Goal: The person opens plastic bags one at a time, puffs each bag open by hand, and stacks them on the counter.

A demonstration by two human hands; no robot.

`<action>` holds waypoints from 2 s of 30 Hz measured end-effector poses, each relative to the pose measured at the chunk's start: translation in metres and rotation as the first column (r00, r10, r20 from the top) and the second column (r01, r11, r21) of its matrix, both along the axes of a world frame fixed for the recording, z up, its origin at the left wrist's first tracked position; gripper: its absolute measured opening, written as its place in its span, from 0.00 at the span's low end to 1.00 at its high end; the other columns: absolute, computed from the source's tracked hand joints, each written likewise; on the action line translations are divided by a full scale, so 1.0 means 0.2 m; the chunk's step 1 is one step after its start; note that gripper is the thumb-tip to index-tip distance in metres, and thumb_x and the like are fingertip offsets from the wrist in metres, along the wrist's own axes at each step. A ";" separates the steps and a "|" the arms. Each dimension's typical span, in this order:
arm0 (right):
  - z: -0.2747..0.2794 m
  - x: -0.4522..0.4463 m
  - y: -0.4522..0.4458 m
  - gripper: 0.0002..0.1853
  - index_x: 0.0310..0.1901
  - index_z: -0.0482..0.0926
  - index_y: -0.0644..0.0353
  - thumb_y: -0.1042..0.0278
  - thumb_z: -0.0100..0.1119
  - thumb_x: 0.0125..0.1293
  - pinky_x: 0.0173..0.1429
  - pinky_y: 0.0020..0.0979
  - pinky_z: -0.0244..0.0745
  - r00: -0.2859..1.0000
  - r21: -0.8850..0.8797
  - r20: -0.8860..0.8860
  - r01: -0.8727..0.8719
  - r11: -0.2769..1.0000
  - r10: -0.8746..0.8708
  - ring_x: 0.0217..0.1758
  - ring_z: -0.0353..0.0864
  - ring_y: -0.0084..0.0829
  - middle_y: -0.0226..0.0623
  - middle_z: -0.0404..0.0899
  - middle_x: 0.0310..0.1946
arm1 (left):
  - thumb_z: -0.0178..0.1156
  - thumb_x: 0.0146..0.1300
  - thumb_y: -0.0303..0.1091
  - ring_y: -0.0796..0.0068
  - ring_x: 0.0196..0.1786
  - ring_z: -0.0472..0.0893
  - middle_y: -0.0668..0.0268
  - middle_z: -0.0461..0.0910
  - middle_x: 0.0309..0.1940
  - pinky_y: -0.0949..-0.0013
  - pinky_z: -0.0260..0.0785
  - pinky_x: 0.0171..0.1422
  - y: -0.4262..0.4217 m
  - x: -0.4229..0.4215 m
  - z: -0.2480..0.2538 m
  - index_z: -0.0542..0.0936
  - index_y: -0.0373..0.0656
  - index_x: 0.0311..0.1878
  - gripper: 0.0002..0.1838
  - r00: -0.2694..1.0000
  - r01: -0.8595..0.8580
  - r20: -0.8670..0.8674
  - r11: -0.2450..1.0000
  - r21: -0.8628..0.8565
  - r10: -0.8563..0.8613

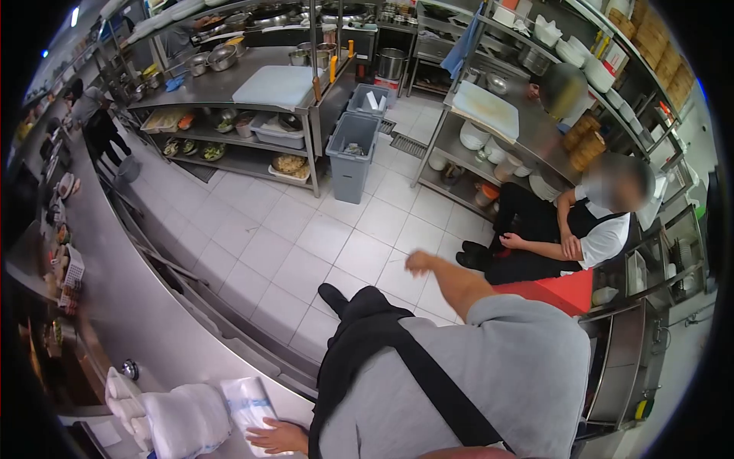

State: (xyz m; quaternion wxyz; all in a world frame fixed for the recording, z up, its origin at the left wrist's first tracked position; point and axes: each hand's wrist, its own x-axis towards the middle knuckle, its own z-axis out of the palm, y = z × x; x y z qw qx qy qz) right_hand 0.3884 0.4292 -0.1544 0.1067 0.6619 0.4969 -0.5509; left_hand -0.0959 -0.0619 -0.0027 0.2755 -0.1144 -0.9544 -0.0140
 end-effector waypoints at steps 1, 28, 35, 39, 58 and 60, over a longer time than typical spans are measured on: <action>-0.14 0.01 -0.18 0.19 0.57 0.83 0.55 0.69 0.66 0.62 0.34 0.42 0.86 0.969 -0.064 -0.016 -0.245 0.967 0.245 0.38 0.88 0.37 0.40 0.87 0.41 | 0.48 0.74 0.60 0.49 0.70 0.70 0.48 0.68 0.71 0.39 0.66 0.65 0.06 0.07 0.05 0.68 0.48 0.75 0.35 0.994 -0.044 0.096 0.993 -0.113 0.055; -0.24 0.32 -1.25 0.12 0.43 0.86 0.54 0.60 0.61 0.62 0.35 0.39 0.84 0.974 -0.226 0.121 0.214 0.950 -0.190 0.33 0.89 0.30 0.34 0.85 0.30 | 0.55 0.70 0.61 0.47 0.59 0.78 0.46 0.75 0.65 0.43 0.73 0.54 0.09 -0.23 -0.19 0.75 0.46 0.70 0.34 0.842 0.536 0.011 0.833 -0.141 -0.540; -0.17 0.30 -1.05 0.12 0.41 0.85 0.55 0.60 0.63 0.61 0.33 0.36 0.83 0.974 -0.053 0.038 0.227 0.973 -0.225 0.32 0.88 0.28 0.34 0.85 0.30 | 0.55 0.70 0.60 0.48 0.59 0.79 0.45 0.75 0.64 0.43 0.73 0.53 0.10 -0.27 -0.22 0.76 0.46 0.69 0.34 0.842 0.539 0.044 0.840 -0.063 -0.537; -0.12 0.21 -0.98 0.16 0.48 0.84 0.57 0.60 0.64 0.60 0.33 0.36 0.83 0.966 -0.034 -0.015 0.257 0.966 -0.257 0.32 0.88 0.27 0.34 0.85 0.33 | 0.55 0.70 0.60 0.48 0.59 0.79 0.45 0.75 0.64 0.44 0.73 0.53 0.08 -0.28 -0.23 0.76 0.46 0.69 0.34 0.857 0.513 0.065 0.858 -0.020 -0.511; -0.13 0.27 -1.11 0.11 0.41 0.84 0.56 0.60 0.63 0.62 0.35 0.38 0.83 0.974 -0.129 0.079 0.223 0.966 -0.214 0.34 0.89 0.30 0.34 0.85 0.31 | 0.56 0.69 0.60 0.49 0.57 0.79 0.44 0.76 0.63 0.45 0.74 0.53 -0.03 -0.47 -0.32 0.76 0.44 0.68 0.34 0.855 0.458 0.168 0.867 0.197 -0.490; -0.10 0.25 -1.09 0.11 0.41 0.84 0.56 0.60 0.63 0.62 0.35 0.38 0.83 0.979 -0.107 0.065 0.201 0.974 -0.195 0.34 0.89 0.30 0.34 0.85 0.31 | 0.57 0.69 0.60 0.49 0.57 0.79 0.44 0.76 0.63 0.45 0.74 0.53 -0.07 -0.53 -0.34 0.76 0.44 0.68 0.34 0.856 0.446 0.179 0.868 0.218 -0.485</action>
